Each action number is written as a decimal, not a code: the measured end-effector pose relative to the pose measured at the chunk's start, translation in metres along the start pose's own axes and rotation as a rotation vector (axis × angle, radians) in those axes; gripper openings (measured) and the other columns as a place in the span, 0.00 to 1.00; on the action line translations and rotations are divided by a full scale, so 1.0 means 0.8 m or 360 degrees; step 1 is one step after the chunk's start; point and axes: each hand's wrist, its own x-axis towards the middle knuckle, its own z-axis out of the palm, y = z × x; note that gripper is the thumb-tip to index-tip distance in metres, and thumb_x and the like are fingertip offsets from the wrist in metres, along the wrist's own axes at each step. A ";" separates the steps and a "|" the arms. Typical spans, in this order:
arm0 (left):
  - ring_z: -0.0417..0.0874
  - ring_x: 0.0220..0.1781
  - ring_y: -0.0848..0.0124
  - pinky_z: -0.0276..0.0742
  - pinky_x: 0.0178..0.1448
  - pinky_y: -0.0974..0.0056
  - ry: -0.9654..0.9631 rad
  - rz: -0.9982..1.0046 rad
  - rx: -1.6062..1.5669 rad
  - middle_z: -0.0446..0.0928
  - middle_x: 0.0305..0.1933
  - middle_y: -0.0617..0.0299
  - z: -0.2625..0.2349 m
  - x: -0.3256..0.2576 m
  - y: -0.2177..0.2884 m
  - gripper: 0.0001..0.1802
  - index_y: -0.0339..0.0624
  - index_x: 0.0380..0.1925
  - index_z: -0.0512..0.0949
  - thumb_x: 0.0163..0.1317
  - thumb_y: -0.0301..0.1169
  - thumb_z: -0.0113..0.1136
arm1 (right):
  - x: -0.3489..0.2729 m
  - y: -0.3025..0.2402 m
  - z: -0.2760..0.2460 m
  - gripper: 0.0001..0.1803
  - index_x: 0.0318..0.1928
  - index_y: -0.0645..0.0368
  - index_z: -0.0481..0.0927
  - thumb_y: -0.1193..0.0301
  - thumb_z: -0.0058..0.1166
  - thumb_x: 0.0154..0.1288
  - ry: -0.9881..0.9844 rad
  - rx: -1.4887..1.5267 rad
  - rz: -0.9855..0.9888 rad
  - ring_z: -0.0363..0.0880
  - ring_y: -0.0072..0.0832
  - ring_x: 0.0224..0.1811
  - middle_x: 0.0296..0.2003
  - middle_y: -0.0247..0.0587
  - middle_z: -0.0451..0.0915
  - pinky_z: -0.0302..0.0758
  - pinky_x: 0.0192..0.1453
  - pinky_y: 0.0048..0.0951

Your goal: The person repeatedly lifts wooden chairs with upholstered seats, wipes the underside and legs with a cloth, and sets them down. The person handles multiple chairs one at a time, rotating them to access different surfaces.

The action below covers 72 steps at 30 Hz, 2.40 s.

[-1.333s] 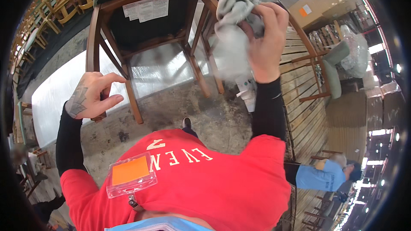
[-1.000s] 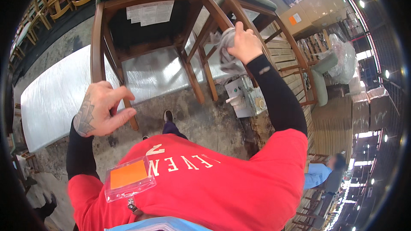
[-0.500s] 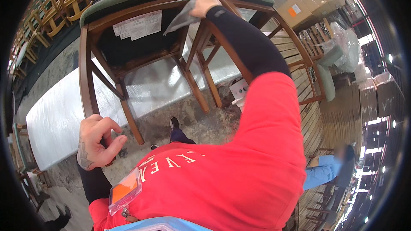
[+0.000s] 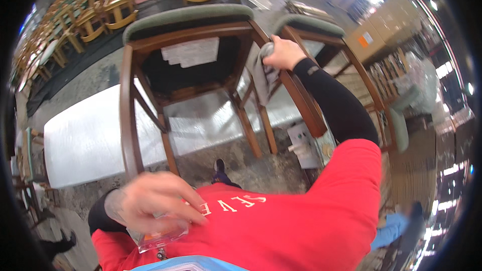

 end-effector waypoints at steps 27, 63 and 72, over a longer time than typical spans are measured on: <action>0.66 0.76 0.46 0.63 0.75 0.43 0.1056 -0.0497 0.1365 0.71 0.69 0.46 0.039 0.026 -0.008 0.34 0.42 0.58 0.80 0.46 0.28 0.74 | 0.086 0.024 -0.005 0.41 0.57 0.66 0.75 0.48 0.67 0.49 0.0250 0.0127 0.0103 0.84 0.54 0.52 0.46 0.61 0.85 0.79 0.58 0.45; 0.86 0.48 0.68 0.82 0.52 0.66 0.1879 -0.0893 0.0703 0.82 0.56 0.60 -0.152 -0.084 -0.012 0.31 0.43 0.69 0.70 0.71 0.44 0.61 | 0.005 -0.424 -0.058 0.28 0.65 0.37 0.77 0.43 0.48 0.71 0.0636 0.1078 -0.0834 0.78 0.54 0.61 0.64 0.46 0.74 0.75 0.65 0.52; 0.44 0.85 0.56 0.41 0.82 0.50 0.2009 -0.0931 0.0741 0.44 0.85 0.56 0.059 -0.089 -0.045 0.40 0.43 0.79 0.51 0.77 0.58 0.31 | -0.134 -0.470 0.123 0.10 0.42 0.54 0.80 0.65 0.58 0.63 0.1204 0.2380 -0.1207 0.71 0.50 0.62 0.51 0.46 0.76 0.55 0.76 0.55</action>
